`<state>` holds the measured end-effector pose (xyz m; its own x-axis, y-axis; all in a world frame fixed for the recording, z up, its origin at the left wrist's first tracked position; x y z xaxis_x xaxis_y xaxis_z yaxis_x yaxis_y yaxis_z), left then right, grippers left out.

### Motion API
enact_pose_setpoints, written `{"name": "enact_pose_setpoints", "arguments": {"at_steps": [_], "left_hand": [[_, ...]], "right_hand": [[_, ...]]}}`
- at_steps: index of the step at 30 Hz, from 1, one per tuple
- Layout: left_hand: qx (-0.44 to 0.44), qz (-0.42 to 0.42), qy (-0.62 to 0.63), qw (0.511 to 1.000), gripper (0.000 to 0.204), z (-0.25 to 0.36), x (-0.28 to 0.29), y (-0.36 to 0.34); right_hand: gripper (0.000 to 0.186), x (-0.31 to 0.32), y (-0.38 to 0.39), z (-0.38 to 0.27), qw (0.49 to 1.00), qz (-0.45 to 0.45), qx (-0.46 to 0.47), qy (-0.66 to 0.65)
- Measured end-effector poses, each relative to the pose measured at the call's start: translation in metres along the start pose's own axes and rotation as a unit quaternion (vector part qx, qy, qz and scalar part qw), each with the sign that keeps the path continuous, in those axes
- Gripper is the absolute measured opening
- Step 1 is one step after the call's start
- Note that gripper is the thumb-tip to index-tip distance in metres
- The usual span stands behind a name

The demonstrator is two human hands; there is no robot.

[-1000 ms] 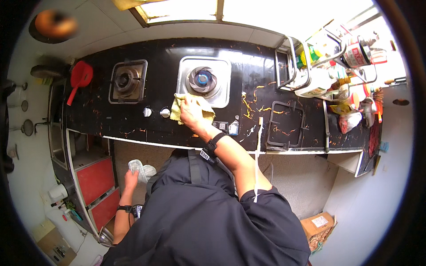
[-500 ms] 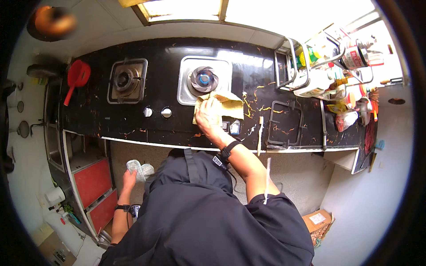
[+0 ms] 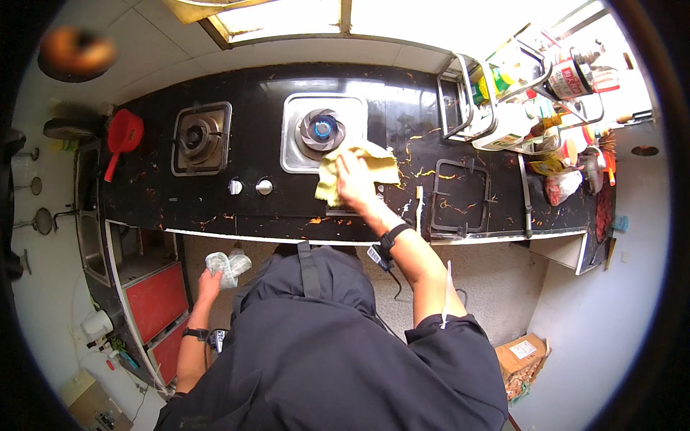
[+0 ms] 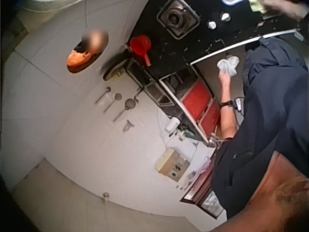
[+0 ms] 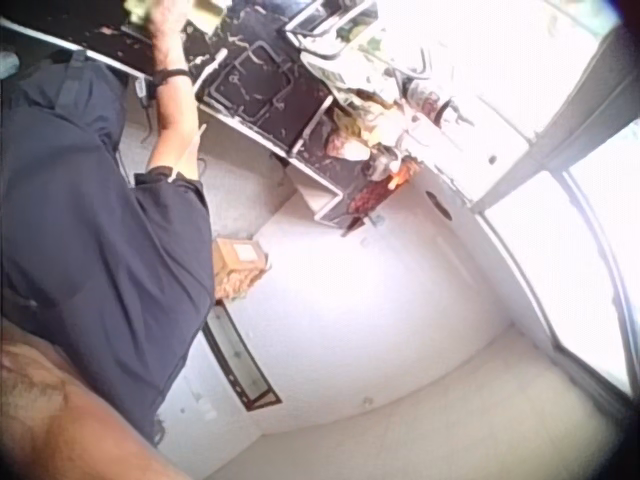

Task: The person cleans a gas stove top using a cloth and a small tool. They wipe the surface around the burners, adjust the control knobs, and scrape debris from the burner grates. The person switches between cloths and uses the tool to remove stuck-on residue.

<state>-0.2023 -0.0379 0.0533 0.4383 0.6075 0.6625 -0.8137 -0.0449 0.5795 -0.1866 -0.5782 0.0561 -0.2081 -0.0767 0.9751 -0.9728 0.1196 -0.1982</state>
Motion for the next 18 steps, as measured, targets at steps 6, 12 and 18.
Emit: {"name": "enact_pose_setpoints", "arguments": {"at_steps": [6,12,18], "left_hand": [[-0.001,0.009,-0.016,1.000,0.045,-0.008,-0.003,0.005],[0.001,0.023,0.013,1.000,0.044,-0.008,0.002,0.009],[-0.004,0.017,0.010,1.000,0.044,-0.005,-0.005,0.009]], "right_hand": [[0.048,0.004,0.005,-0.007,0.997,0.003,0.082,0.002],[0.048,0.009,0.004,0.001,0.998,0.059,0.020,0.002],[0.051,-0.020,-0.015,-0.085,0.993,0.007,0.089,-0.083]]}}
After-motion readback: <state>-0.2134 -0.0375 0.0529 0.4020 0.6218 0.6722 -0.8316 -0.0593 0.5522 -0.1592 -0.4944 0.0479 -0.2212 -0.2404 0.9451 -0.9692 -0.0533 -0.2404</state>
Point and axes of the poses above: each hand's wrist, its own y-axis away from the middle knuckle, its own x-axis out of the back of the hand, z = x × y, the point moved 4 cm from there along -y, towards the middle knuckle, and after that the axes turned 13 degrees about y, right-handed, at the moved point
